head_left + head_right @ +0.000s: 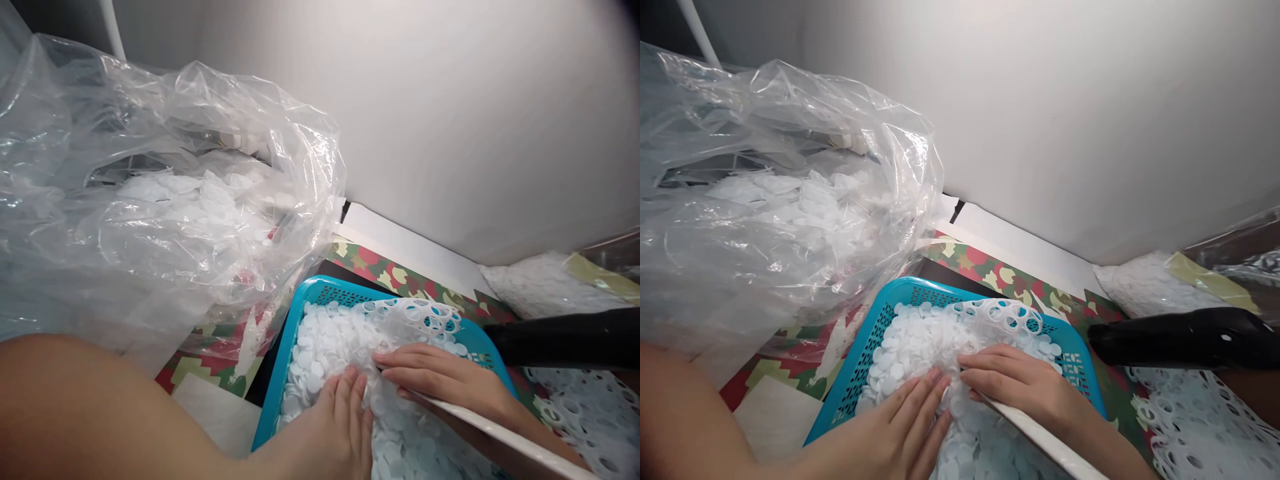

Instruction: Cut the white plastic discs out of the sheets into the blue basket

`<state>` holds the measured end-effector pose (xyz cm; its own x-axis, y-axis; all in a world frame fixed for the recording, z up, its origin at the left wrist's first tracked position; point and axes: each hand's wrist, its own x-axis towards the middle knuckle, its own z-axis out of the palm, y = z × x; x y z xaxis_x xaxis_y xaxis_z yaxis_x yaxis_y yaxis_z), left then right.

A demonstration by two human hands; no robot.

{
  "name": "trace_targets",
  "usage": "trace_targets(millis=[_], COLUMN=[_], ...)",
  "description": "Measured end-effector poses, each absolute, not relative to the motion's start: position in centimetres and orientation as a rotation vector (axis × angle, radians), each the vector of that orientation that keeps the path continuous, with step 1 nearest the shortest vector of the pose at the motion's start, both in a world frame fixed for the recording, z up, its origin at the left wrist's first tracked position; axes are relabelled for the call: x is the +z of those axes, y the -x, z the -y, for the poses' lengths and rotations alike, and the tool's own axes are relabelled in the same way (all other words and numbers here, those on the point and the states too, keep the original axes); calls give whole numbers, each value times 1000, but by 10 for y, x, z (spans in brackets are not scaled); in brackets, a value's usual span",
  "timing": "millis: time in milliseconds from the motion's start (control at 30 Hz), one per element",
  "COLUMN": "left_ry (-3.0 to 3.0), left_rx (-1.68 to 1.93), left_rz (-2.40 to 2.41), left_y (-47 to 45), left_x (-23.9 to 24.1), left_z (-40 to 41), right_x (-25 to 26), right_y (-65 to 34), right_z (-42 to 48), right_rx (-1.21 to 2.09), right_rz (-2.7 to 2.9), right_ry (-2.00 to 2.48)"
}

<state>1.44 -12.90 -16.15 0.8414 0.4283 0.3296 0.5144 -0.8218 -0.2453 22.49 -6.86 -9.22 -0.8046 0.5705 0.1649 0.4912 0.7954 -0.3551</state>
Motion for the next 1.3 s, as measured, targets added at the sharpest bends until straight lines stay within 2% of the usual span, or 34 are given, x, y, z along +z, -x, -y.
trace_targets(millis=[200, 533, 667, 867, 1067, 1300], left_ry=[2682, 2623, 2630, 2638, 2601, 2594], left_rx=[-399, -535, -524, -522, -626, -657], left_rz=[716, 817, 819, 841, 925, 916], left_y=[-14, -16, -17, -23, -25, -27], left_x=[-162, -161, -162, -169, -174, -178], left_z=[130, 130, 130, 132, 135, 135], right_x=[-94, -84, -90, -95, -91, -84], right_y=[-229, -217, -217, -212, -214, -207], right_z=[67, 78, 77, 69, 68, 65], right_rx=[471, 304, 456, 915, 777, 750], right_rz=[2744, 2802, 2778, 2416, 2674, 2662], right_ry=[784, 728, 879, 1497, 1100, 1036])
